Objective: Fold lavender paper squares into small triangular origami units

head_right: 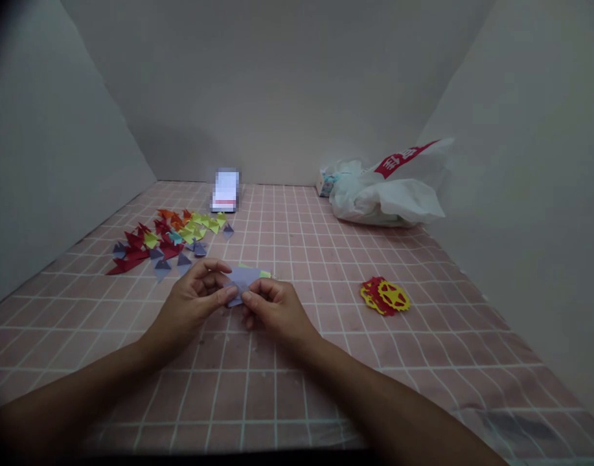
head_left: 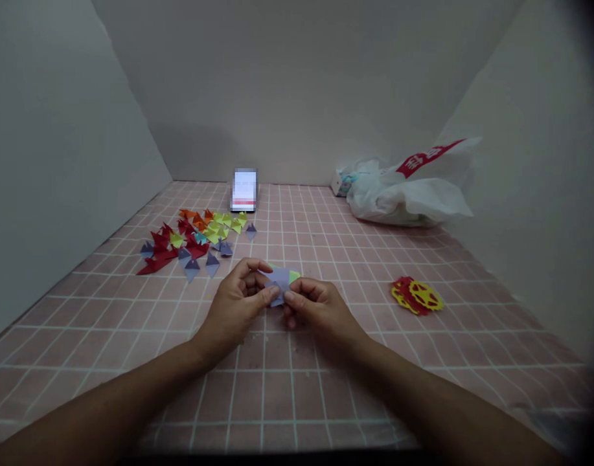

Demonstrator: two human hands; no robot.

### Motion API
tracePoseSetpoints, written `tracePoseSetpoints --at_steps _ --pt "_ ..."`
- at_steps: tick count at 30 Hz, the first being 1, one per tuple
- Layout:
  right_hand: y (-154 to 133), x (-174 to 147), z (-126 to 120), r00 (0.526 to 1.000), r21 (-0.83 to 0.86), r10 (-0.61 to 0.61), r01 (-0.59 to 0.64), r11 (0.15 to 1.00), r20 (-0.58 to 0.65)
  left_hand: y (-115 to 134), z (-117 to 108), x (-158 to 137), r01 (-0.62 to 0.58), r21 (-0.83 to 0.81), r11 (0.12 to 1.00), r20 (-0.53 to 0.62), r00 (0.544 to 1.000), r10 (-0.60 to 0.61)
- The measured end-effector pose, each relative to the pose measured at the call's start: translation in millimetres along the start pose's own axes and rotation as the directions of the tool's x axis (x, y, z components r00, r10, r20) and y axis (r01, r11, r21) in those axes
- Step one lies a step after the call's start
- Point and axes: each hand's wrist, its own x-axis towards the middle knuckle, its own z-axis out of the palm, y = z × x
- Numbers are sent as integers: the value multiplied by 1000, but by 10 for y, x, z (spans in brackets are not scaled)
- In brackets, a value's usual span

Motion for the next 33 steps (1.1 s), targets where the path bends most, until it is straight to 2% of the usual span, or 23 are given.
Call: tracePoseSetpoints --at_steps 13,17,21,27,33 --pt "40 29 2 1000 38 -18 18 999 -21 -38 -9 20 -55 1 998 -74 996 55" --pt "35 23 2 1000 48 -16 16 999 -1 -17 -5 14 -41 37 998 -44 998 43" --pt "35 27 -4 999 70 -4 6 998 -33 -35 -14 20 -57 86 995 5 998 57" --pt "42 59 -21 994 26 -61 63 998 -95 -61 -26 24 -17 107 994 117 993 4" --pt "-20 48 -9 975 -6 -219 219 976 -48 -42 -27 43 45 24 999 52 998 -46"
